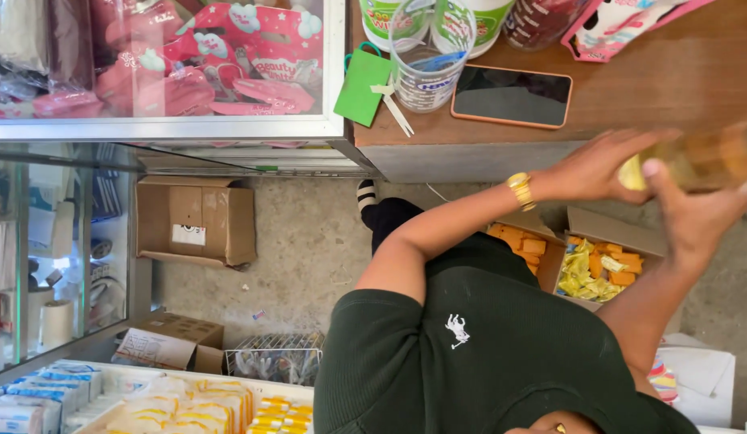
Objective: Organizing and restocking various health and beauty spray bottles and lotions on a glass display counter in a store.
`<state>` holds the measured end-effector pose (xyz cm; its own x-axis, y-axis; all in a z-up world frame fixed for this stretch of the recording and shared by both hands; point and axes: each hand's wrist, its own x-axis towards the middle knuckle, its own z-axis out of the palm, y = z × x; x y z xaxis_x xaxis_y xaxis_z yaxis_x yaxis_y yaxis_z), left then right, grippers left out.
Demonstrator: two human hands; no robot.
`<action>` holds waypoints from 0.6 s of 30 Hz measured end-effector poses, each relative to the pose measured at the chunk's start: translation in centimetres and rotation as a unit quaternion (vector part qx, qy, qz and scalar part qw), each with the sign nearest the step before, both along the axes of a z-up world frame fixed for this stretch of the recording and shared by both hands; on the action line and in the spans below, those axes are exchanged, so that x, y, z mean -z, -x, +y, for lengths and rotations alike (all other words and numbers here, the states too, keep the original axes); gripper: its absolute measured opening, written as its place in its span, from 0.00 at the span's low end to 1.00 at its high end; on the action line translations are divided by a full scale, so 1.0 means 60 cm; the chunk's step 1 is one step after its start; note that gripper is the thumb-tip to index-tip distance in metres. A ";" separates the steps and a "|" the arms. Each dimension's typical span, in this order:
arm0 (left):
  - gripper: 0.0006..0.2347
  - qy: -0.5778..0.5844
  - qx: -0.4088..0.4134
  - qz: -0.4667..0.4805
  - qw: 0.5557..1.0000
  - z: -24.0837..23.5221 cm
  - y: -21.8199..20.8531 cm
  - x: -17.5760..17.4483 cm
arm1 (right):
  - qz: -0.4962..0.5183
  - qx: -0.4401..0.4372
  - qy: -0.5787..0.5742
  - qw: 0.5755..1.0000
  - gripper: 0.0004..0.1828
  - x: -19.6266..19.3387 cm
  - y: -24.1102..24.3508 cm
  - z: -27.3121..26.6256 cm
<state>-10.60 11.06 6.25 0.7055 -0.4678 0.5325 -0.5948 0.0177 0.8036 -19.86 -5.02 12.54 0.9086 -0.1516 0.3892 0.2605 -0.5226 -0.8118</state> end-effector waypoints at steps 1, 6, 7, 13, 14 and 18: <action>0.40 -0.020 0.019 0.003 1.000 0.042 0.020 -0.021 | 0.004 -0.004 -0.016 1.000 0.37 -0.024 0.017 0.039; 0.39 -0.069 0.080 0.017 0.994 0.257 0.089 -0.093 | 0.060 -0.036 0.022 0.997 0.43 -0.010 0.075 0.151; 0.38 -0.069 0.078 0.014 0.994 0.299 0.099 -0.099 | 0.090 -0.050 0.006 0.995 0.45 -0.022 0.079 0.193; 0.36 -0.091 0.026 0.039 0.995 0.561 0.124 -0.158 | 0.144 -0.122 -0.064 0.980 0.47 -0.071 0.051 0.456; 0.37 -0.094 0.003 0.034 0.995 0.605 0.122 -0.167 | 0.162 -0.132 -0.150 0.966 0.49 -0.074 0.044 0.499; 0.37 -0.099 -0.023 0.024 0.995 0.748 0.100 -0.145 | 0.187 -0.210 -0.116 0.953 0.46 -0.101 -0.025 0.657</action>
